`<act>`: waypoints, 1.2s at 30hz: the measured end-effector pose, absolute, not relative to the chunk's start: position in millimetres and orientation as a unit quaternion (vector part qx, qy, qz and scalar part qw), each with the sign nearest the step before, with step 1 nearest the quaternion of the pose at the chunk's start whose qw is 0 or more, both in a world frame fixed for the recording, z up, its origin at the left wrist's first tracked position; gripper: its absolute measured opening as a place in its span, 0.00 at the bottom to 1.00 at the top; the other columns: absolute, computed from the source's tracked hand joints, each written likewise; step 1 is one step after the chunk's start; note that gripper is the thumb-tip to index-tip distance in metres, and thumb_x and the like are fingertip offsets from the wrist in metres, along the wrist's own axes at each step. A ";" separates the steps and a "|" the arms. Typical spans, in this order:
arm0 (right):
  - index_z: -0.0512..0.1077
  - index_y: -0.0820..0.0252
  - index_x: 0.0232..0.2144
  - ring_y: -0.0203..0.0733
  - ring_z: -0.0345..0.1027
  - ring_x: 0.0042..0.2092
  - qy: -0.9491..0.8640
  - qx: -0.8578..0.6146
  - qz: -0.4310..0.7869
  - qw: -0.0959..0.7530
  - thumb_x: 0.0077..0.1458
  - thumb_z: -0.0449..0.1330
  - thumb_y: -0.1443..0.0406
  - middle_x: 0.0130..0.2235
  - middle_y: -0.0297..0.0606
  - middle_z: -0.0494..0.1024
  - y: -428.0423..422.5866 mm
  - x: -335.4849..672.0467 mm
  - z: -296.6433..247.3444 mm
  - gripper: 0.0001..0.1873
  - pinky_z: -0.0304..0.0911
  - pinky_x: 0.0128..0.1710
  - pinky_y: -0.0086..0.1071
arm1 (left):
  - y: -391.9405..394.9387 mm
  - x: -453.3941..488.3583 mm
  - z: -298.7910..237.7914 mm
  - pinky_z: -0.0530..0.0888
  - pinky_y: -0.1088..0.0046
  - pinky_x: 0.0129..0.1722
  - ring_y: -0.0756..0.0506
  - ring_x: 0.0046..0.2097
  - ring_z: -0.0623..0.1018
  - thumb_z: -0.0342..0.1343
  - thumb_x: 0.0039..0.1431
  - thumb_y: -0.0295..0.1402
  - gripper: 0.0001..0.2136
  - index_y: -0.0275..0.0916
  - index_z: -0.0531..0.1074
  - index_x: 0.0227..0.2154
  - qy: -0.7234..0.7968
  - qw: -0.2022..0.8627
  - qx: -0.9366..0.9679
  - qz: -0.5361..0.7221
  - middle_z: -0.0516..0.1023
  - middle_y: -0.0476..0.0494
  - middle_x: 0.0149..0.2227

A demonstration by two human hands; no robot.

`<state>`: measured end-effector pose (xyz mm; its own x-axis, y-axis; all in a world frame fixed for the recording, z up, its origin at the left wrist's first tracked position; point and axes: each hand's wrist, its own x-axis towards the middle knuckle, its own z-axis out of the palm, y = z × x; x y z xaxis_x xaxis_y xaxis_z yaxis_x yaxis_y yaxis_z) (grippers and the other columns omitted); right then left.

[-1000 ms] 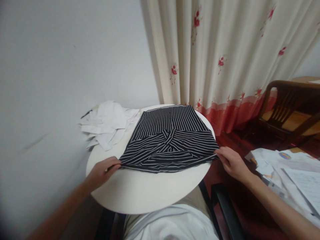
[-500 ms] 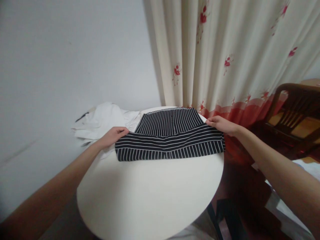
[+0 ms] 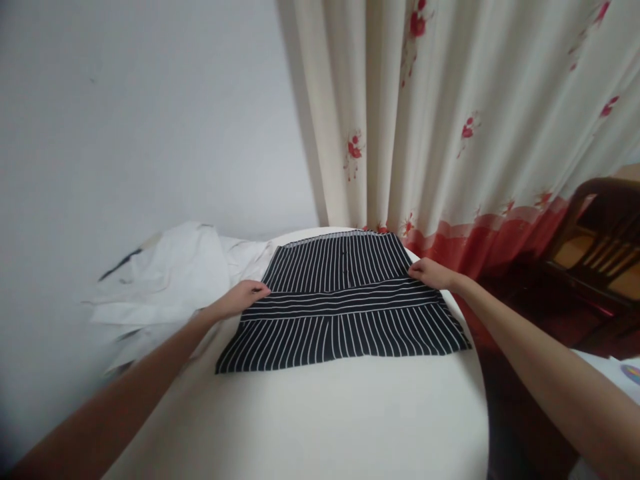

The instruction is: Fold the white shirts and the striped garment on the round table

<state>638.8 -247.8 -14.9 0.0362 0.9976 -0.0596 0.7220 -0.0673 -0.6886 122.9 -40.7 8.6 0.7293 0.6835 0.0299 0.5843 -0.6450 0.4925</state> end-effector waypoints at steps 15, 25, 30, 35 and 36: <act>0.69 0.60 0.22 0.40 0.61 0.29 -0.631 -0.694 0.214 0.274 0.51 0.55 0.38 0.23 0.35 0.69 -198.1 660.0 -15.2 0.30 0.59 0.33 0.35 | 8.6 136.5 15.6 0.71 0.69 0.43 0.41 0.39 0.79 0.50 0.60 0.49 0.20 0.39 0.78 0.30 0.386 0.181 0.883 0.199 0.83 0.43 0.35; 0.67 0.59 0.20 0.38 0.63 0.29 -0.639 -0.726 0.174 0.184 0.57 0.53 0.56 0.23 0.34 0.70 -193.6 657.4 -32.8 0.17 0.59 0.34 0.30 | 30.6 157.8 -11.4 0.72 0.67 0.45 0.41 0.41 0.80 0.50 0.61 0.46 0.18 0.40 0.80 0.31 0.371 0.143 0.903 0.164 0.84 0.43 0.36; 0.72 0.61 0.22 0.38 0.67 0.30 -0.635 -0.744 0.153 0.143 0.59 0.54 0.64 0.26 0.36 0.74 -193.6 657.0 -31.5 0.15 0.60 0.36 0.29 | 33.8 160.8 -7.2 0.73 0.68 0.44 0.42 0.39 0.80 0.52 0.61 0.43 0.16 0.40 0.80 0.30 0.364 0.127 0.913 0.133 0.83 0.43 0.34; 0.78 0.63 0.35 0.51 0.70 0.46 -0.618 -0.774 0.047 0.129 0.60 0.57 0.63 0.42 0.49 0.79 -201.5 631.0 -15.7 0.12 0.63 0.48 0.38 | 7.9 171.3 4.4 0.69 0.59 0.57 0.38 0.53 0.76 0.49 0.65 0.42 0.19 0.36 0.78 0.47 0.360 0.067 0.919 0.149 0.79 0.37 0.51; 0.78 0.63 0.40 0.54 0.68 0.51 -0.615 -0.776 -0.004 0.139 0.62 0.56 0.61 0.47 0.51 0.77 -204.7 618.0 -11.5 0.13 0.62 0.51 0.42 | -4.5 175.7 5.7 0.66 0.58 0.60 0.37 0.57 0.73 0.48 0.67 0.43 0.21 0.36 0.75 0.53 0.346 0.047 0.924 0.155 0.75 0.36 0.56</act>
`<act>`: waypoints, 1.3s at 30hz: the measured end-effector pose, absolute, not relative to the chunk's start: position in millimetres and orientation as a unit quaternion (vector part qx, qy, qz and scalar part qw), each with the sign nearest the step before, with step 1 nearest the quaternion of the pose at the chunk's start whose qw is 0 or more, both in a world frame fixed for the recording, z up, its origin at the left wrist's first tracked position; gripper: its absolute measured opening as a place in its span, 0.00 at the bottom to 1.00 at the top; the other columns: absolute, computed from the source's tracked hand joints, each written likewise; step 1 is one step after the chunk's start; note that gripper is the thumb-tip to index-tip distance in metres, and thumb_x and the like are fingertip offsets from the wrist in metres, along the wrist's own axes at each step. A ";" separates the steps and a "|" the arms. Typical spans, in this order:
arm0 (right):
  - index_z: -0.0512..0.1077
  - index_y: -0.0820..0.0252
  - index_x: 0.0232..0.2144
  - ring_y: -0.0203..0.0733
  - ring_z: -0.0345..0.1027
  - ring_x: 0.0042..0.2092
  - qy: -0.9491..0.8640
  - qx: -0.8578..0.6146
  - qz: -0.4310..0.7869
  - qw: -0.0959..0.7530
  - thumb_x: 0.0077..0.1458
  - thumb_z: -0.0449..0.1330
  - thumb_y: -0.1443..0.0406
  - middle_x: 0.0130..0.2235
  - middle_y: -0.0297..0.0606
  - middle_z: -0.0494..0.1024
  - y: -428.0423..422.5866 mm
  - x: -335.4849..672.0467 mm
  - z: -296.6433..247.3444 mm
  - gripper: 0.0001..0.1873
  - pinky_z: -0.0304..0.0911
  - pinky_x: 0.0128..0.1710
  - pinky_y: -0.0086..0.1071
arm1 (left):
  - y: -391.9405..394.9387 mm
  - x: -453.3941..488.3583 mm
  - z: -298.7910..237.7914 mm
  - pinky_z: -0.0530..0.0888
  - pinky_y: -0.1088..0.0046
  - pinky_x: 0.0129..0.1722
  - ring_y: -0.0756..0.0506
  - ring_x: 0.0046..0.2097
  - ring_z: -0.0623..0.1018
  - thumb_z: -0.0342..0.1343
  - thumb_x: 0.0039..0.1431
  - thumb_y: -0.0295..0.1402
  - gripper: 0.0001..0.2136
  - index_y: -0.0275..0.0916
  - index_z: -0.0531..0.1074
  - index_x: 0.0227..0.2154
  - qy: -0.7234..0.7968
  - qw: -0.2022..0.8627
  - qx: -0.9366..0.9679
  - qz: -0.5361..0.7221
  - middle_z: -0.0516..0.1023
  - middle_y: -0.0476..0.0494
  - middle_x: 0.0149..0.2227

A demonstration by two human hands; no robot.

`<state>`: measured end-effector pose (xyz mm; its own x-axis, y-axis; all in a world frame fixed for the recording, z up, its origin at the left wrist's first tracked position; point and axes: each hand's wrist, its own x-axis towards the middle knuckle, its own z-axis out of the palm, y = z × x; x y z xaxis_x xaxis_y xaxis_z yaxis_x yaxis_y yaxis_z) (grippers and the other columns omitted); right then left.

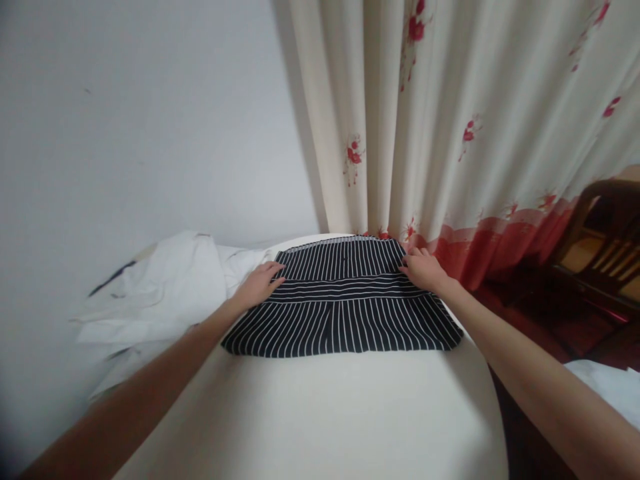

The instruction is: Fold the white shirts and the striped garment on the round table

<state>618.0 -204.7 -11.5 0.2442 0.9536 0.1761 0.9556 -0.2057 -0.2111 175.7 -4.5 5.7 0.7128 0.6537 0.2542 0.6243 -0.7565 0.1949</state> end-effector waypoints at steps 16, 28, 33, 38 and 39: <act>0.52 0.54 0.70 0.53 0.34 0.73 -0.674 -0.729 -0.011 0.123 0.67 0.42 0.44 0.72 0.49 0.45 -269.8 476.0 -53.2 0.37 0.38 0.69 0.54 | -140.2 182.0 -30.1 0.43 0.35 0.66 0.33 0.73 0.44 0.39 0.71 0.53 0.27 0.62 0.45 0.70 0.259 0.047 0.964 0.037 0.42 0.52 0.74; 0.49 0.46 0.71 0.53 0.36 0.73 -0.706 -0.686 -0.022 0.174 0.66 0.46 0.46 0.73 0.41 0.44 -367.9 433.4 -66.3 0.35 0.43 0.69 0.56 | -273.8 120.4 -37.1 0.45 0.29 0.64 0.29 0.73 0.43 0.41 0.70 0.52 0.29 0.63 0.41 0.70 0.331 0.061 0.940 0.047 0.41 0.51 0.74; 0.50 0.48 0.71 0.54 0.38 0.72 -0.698 -0.686 -0.013 0.206 0.66 0.49 0.48 0.72 0.42 0.47 -374.6 433.2 -60.4 0.35 0.45 0.67 0.59 | -258.6 106.3 -25.0 0.55 0.35 0.65 0.31 0.72 0.48 0.40 0.70 0.51 0.27 0.59 0.47 0.70 0.331 0.068 0.939 0.066 0.48 0.47 0.73; 0.64 0.65 0.64 0.56 0.55 0.68 -0.621 -0.731 0.022 0.281 0.66 0.50 0.61 0.66 0.54 0.63 -335.0 497.3 -24.9 0.28 0.51 0.66 0.52 | -178.2 96.5 -8.2 0.57 0.52 0.68 0.38 0.68 0.61 0.39 0.72 0.46 0.26 0.39 0.64 0.64 0.351 0.034 0.928 0.116 0.63 0.38 0.67; 0.66 0.67 0.62 0.55 0.60 0.65 -0.570 -0.763 0.059 0.299 0.64 0.52 0.65 0.63 0.55 0.67 -323.6 515.3 -15.8 0.26 0.54 0.66 0.48 | -162.5 95.3 -9.5 0.58 0.54 0.68 0.37 0.68 0.62 0.40 0.71 0.46 0.26 0.37 0.65 0.64 0.353 0.029 0.928 0.112 0.64 0.36 0.67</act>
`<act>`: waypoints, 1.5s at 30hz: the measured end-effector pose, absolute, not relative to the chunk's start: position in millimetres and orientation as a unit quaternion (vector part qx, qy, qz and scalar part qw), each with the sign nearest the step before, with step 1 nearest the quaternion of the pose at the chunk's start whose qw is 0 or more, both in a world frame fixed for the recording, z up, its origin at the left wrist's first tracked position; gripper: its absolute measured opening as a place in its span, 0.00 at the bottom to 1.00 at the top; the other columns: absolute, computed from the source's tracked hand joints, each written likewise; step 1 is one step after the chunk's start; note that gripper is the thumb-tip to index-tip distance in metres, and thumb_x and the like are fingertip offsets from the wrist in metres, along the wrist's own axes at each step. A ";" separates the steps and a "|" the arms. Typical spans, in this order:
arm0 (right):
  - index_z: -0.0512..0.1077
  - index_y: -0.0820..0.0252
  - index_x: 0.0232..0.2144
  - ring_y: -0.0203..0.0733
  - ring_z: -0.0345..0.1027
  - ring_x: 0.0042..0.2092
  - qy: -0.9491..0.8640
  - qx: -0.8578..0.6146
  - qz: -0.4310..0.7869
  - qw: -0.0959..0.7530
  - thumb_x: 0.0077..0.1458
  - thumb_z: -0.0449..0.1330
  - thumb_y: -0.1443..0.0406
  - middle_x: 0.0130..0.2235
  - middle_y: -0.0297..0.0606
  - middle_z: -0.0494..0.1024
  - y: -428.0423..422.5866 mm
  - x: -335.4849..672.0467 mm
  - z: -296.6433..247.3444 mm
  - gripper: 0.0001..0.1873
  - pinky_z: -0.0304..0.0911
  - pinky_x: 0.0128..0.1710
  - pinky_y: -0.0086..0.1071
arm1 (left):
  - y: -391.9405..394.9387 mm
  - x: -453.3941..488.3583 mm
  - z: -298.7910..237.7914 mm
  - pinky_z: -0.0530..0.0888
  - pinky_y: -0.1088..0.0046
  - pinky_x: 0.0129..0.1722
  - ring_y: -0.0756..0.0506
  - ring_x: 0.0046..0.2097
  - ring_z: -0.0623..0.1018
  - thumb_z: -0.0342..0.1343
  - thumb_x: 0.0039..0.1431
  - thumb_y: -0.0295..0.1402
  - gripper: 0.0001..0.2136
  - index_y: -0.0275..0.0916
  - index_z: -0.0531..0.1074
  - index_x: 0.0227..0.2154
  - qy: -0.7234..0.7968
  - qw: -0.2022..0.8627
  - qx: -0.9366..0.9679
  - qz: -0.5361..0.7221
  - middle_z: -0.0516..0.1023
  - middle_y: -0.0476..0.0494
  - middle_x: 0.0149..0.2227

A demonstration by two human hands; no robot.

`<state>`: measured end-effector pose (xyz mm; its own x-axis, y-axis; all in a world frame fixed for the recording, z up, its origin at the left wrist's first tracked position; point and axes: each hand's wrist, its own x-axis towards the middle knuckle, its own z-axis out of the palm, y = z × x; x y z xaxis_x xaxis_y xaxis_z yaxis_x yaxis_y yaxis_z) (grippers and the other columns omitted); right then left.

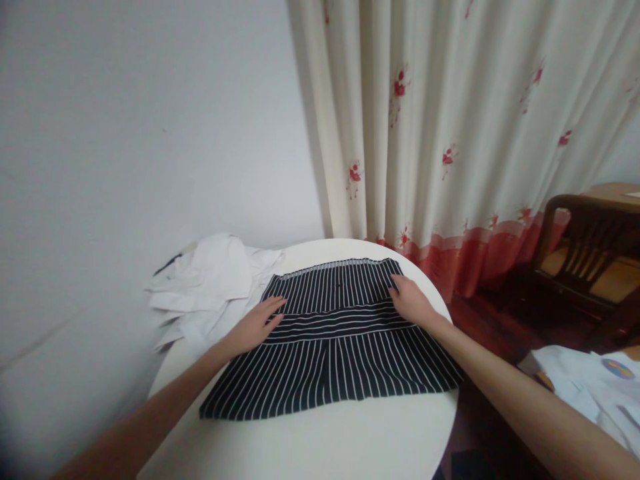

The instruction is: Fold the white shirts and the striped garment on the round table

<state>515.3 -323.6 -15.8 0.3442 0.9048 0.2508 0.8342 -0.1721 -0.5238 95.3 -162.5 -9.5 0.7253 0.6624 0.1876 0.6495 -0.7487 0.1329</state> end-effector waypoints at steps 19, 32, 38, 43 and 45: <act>0.73 0.67 0.31 0.35 0.68 0.24 -0.291 -0.862 0.322 0.262 0.55 0.68 0.65 0.24 0.36 0.73 -212.0 590.7 -2.0 0.10 0.65 0.22 0.27 | -134.8 74.3 -60.7 0.60 0.46 0.65 0.35 0.69 0.60 0.41 0.71 0.45 0.23 0.48 0.64 0.65 0.419 -0.022 0.899 0.127 0.60 0.43 0.69; 0.72 0.70 0.51 0.49 0.76 0.45 -0.400 -0.867 0.068 0.287 0.46 0.66 0.71 0.45 0.51 0.79 -216.0 590.5 -25.4 0.27 0.70 0.42 0.33 | -137.8 76.0 -59.3 0.59 0.45 0.65 0.34 0.69 0.61 0.41 0.71 0.45 0.24 0.48 0.64 0.65 0.422 -0.011 0.897 0.132 0.61 0.42 0.69; 0.67 0.67 0.58 0.61 0.67 0.57 -0.442 -0.860 -0.061 0.246 0.59 0.56 0.63 0.57 0.61 0.69 -231.7 589.8 -15.1 0.25 0.63 0.54 0.51 | -139.5 76.4 -57.5 0.59 0.46 0.65 0.35 0.69 0.60 0.41 0.71 0.46 0.24 0.48 0.63 0.65 0.422 -0.006 0.898 0.125 0.60 0.43 0.69; 0.67 0.65 0.60 0.56 0.63 0.61 -0.549 -0.805 -0.085 0.207 0.65 0.49 0.63 0.59 0.56 0.70 -248.1 560.4 -27.7 0.24 0.58 0.61 0.46 | -138.2 76.1 -58.5 0.58 0.45 0.65 0.34 0.69 0.59 0.40 0.71 0.45 0.24 0.47 0.63 0.65 0.424 -0.006 0.897 0.126 0.59 0.43 0.69; 0.63 0.65 0.63 0.54 0.56 0.66 -0.601 -0.780 -0.061 0.166 0.66 0.49 0.59 0.65 0.54 0.64 -260.4 550.3 -43.5 0.27 0.53 0.64 0.47 | -137.5 76.0 -58.5 0.58 0.45 0.65 0.34 0.69 0.59 0.40 0.71 0.45 0.24 0.47 0.63 0.65 0.423 -0.008 0.898 0.123 0.59 0.43 0.70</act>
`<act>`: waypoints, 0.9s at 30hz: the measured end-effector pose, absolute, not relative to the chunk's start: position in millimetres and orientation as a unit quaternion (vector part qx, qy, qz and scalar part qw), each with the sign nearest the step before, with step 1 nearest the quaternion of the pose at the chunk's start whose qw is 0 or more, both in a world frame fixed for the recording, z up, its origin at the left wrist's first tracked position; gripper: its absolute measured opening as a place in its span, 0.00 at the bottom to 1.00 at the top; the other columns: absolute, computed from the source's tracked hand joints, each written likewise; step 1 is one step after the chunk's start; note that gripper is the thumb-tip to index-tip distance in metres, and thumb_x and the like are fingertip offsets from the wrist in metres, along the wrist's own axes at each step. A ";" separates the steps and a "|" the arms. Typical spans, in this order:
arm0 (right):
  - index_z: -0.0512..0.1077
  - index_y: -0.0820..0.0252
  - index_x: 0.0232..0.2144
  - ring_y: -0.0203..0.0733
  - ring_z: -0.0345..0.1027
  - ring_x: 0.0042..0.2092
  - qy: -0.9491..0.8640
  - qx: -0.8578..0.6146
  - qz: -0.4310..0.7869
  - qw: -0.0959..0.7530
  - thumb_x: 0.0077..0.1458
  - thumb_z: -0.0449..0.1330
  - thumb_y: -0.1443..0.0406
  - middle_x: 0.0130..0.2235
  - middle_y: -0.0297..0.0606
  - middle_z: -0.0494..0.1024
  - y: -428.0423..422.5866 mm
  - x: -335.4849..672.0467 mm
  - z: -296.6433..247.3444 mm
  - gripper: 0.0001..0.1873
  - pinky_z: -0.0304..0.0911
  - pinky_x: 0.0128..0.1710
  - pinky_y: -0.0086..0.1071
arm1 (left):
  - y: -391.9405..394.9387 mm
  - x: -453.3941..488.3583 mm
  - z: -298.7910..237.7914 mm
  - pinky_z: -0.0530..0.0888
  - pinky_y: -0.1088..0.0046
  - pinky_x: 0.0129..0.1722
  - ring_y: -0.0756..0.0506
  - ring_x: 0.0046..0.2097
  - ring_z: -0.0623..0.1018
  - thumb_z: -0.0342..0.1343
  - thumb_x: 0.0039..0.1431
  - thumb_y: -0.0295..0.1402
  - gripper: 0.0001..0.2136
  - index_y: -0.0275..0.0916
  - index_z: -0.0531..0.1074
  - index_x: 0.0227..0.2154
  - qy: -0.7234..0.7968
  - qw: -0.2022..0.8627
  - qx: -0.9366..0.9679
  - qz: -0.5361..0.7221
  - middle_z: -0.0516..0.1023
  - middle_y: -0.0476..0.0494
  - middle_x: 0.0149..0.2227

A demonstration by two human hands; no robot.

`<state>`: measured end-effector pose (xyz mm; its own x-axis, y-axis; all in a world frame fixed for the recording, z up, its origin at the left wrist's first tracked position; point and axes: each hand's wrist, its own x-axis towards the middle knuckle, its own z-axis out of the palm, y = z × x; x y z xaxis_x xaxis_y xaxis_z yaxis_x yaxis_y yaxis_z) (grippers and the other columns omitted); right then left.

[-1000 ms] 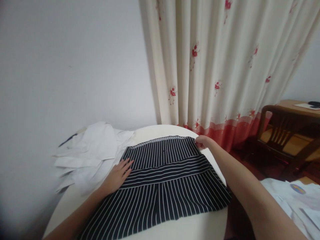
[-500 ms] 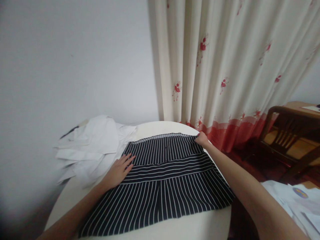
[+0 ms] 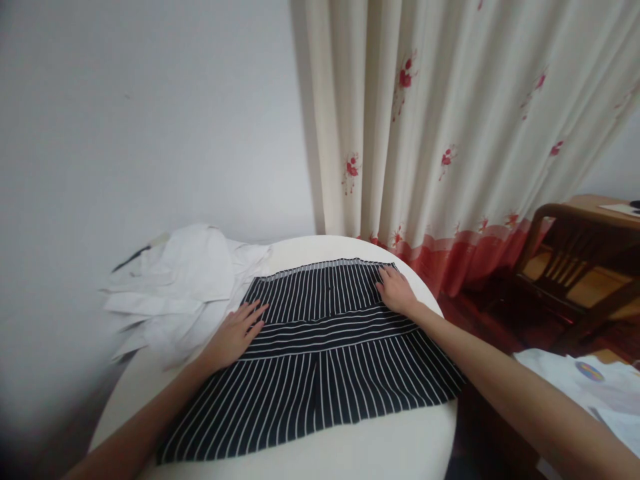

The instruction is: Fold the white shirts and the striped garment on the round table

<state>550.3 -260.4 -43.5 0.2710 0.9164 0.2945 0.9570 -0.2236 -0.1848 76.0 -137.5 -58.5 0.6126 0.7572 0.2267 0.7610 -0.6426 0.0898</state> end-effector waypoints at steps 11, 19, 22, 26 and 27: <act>0.72 0.72 0.52 0.55 0.68 0.58 -0.502 -0.842 -0.019 0.196 0.68 0.42 0.64 0.56 0.61 0.74 -306.7 619.2 -16.2 0.24 0.60 0.58 0.43 | -127.7 75.3 -55.9 0.60 0.49 0.65 0.36 0.67 0.64 0.41 0.69 0.45 0.25 0.42 0.65 0.63 -0.404 -0.054 -0.895 -0.183 0.65 0.40 0.66; 0.80 0.60 0.38 0.47 0.76 0.44 -0.606 -0.757 0.050 0.240 0.61 0.51 0.61 0.42 0.44 0.83 -324.0 591.7 -42.3 0.18 0.67 0.47 0.34 | -108.1 45.6 -36.2 0.76 0.58 0.49 0.40 0.44 0.81 0.43 0.61 0.44 0.22 0.36 0.74 0.46 -0.475 -0.206 -0.777 -0.357 0.82 0.36 0.44; 0.80 0.59 0.36 0.50 0.75 0.43 -0.616 -0.740 0.063 0.263 0.59 0.52 0.55 0.41 0.46 0.82 -321.3 599.6 -60.6 0.19 0.67 0.47 0.38 | -114.6 37.8 -29.3 0.78 0.62 0.40 0.42 0.36 0.81 0.44 0.58 0.44 0.21 0.35 0.74 0.43 -0.492 -0.243 -0.751 -0.367 0.82 0.37 0.38; 0.79 0.58 0.34 0.51 0.74 0.41 -0.636 -0.717 0.101 0.268 0.57 0.54 0.48 0.38 0.44 0.82 -317.4 610.0 -65.5 0.23 0.67 0.46 0.41 | -125.9 42.1 -24.5 0.77 0.63 0.41 0.42 0.36 0.81 0.48 0.57 0.46 0.19 0.37 0.75 0.40 -0.496 -0.254 -0.757 -0.340 0.83 0.41 0.35; 0.79 0.58 0.33 0.51 0.74 0.40 -0.644 -0.709 0.108 0.268 0.57 0.55 0.47 0.37 0.44 0.82 -317.9 609.8 -64.0 0.23 0.67 0.46 0.41 | -128.7 44.9 -24.4 0.76 0.63 0.43 0.41 0.38 0.81 0.48 0.58 0.47 0.19 0.38 0.76 0.39 -0.489 -0.261 -0.765 -0.327 0.83 0.42 0.35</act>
